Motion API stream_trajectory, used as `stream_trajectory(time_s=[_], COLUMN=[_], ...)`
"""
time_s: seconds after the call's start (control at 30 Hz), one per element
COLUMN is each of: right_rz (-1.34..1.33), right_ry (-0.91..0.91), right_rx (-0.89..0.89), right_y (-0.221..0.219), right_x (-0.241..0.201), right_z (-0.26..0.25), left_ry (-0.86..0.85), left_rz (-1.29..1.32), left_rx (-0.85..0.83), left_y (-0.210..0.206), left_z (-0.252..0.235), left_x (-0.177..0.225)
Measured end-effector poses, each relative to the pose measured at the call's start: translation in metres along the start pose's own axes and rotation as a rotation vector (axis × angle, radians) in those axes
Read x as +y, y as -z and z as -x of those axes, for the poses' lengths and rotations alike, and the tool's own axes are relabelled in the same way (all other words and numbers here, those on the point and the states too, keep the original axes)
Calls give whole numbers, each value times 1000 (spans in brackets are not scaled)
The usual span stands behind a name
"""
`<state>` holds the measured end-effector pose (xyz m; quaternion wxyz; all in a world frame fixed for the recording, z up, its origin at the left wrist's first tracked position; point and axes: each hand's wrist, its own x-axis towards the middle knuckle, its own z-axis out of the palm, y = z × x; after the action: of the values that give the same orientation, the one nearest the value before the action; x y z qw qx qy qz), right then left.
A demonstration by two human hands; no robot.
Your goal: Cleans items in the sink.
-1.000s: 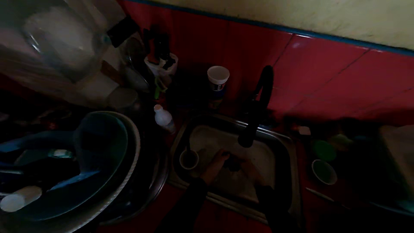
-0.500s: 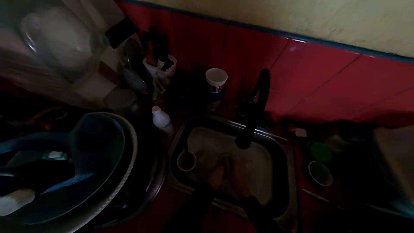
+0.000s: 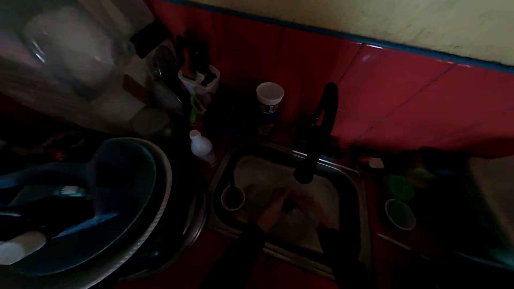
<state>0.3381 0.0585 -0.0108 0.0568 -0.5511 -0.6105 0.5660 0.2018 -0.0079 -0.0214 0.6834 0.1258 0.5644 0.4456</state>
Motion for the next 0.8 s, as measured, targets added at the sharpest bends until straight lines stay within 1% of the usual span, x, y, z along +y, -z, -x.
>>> stream_trajectory(time_s=[0.07, 0.1, 0.13, 0.23, 0.27, 0.33, 0.37, 0.43, 0.47, 0.5, 0.57, 0.63, 0.67, 0.7, 0.73, 0.8], right_rz=[-63, -82, -110, -209, -194, -103, -26, 116, 154, 176, 210, 64, -66, -184, -268, -291], right_ry=[-13, -27, -38, -115, -111, -42, 19, 101, 129, 126, 75, -52, -102, -125, -118, -38], right_rx=[188, 225, 218, 87, 110, 172, 174, 191, 235, 270, 298, 248, 210, 181, 155, 59], right_y=[-10, -12, -14, -19, -24, -39, -48, -64, -68, -66, -47, -24, -16, -10, -7, -6], right_x=[-3, 0, 5, 17, 17, 4, -5, -18, -17, -12, 5, 23, 27, 29, 30, 25], right_z=[2, 1, 1, 2, -1, 2, 9, 17, 16, 13, 2, -12, -16, -18, -20, -16], left_ry=[19, 25, 30, 84, 88, 70, 46, -20, -28, -8, 54, 69, 80, 86, 71, -30], left_rz=[62, 91, 133, 251, 241, 117, -11, -410, -432, -311, -87, 26, 46, 59, 15, -255], left_rx=[35, 51, 64, 108, 126, 151, 152, 54, 26, 12, 53, 49, 40, 65, 86, 91], left_y=[1, -1, -3, 0, 4, 7, 6, 8, 6, 0, -10, -4, 5, 11, 16, 22], left_z=[-6, -6, -4, -7, -9, -4, 8, 38, 45, 48, 39, 26, 21, 13, 7, -9], left_x=[-5, -2, 1, 3, -2, -11, -12, -4, 4, 14, 23, 21, 18, 12, 7, -7])
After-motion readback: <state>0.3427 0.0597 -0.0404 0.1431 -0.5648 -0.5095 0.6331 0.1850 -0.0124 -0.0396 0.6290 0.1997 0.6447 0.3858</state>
